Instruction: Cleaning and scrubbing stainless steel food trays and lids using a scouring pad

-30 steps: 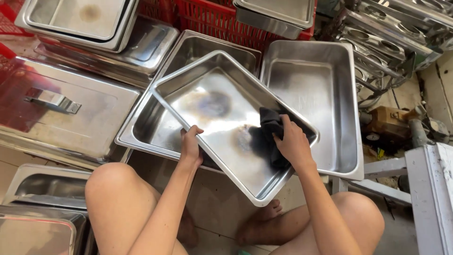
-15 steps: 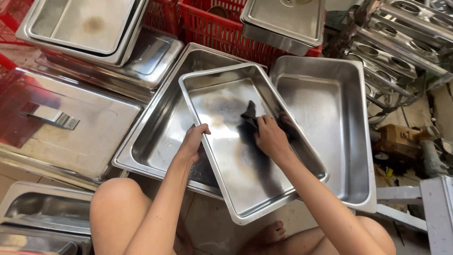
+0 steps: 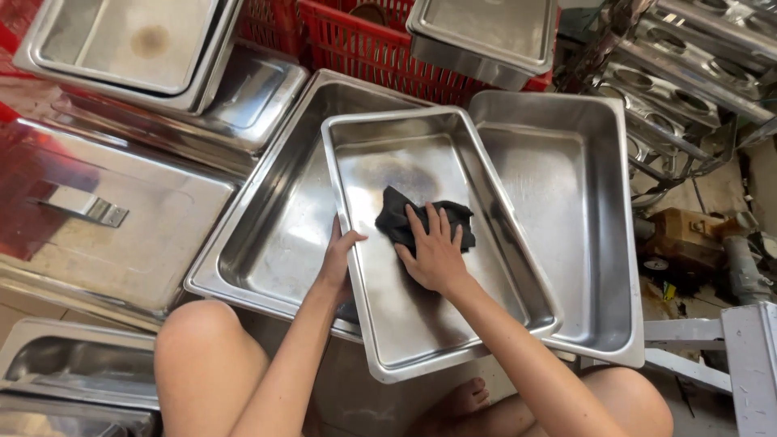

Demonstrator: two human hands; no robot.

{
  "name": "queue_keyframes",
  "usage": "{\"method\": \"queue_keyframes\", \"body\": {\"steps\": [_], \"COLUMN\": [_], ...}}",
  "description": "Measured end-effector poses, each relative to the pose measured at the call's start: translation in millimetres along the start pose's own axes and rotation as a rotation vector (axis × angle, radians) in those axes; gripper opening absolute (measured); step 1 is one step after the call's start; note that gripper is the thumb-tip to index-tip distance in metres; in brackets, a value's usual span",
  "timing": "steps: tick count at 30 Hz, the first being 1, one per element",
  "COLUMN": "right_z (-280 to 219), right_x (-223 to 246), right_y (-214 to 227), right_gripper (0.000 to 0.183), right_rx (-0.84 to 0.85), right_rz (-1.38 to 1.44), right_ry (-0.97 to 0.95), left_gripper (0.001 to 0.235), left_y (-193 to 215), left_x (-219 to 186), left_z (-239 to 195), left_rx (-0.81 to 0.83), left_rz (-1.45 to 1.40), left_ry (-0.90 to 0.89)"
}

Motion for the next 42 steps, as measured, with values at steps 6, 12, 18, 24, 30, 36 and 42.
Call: {"method": "queue_keyframes", "body": {"steps": [6,12,18,24,30,36,42], "right_z": [-37.4,-48.6,13.0,54.8,82.1,91.4,41.2], "right_x": [14.3,-6.7,-86.4,-96.3,-96.9,-13.5,-36.3], "right_y": [-4.7,-6.4,11.1,-3.5,39.9,12.4,24.1], "right_gripper": [0.077,0.076,0.072,0.087,0.092,0.068,0.057], "right_rx": [0.094,0.080,-0.074,-0.036,-0.085,-0.240,-0.230], "right_rz": [-0.123,-0.199,-0.150,0.007,0.000,-0.191,-0.155], "right_ry": [0.033,0.093,-0.097,-0.279,-0.198,0.298,0.385], "left_gripper": [0.097,0.098,0.083,0.081,0.083,0.078,0.079], "left_y": [71.1,88.4,74.9,49.5,53.9,36.5,45.2], "left_x": [113.0,129.1,102.0,73.4,78.4,45.6,45.8], "left_z": [69.8,90.0,72.8,23.7,26.1,15.6,21.1], "left_rx": [0.049,0.140,0.065,0.120,0.126,0.133,0.066], "left_rz": [-0.086,0.002,0.035,0.246,0.317,0.335,0.258], "left_ry": [0.106,0.210,0.354,0.430,0.438,0.436,0.420]}}
Point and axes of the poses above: each hand's wrist, its own z-axis towards the middle knuckle, its own y-axis out of the back of the hand, x = y × z, the point moved 10 cm from there along z, towards the middle knuckle, and after that the axes turned 9 degrees about x, right-handed, at the moved point
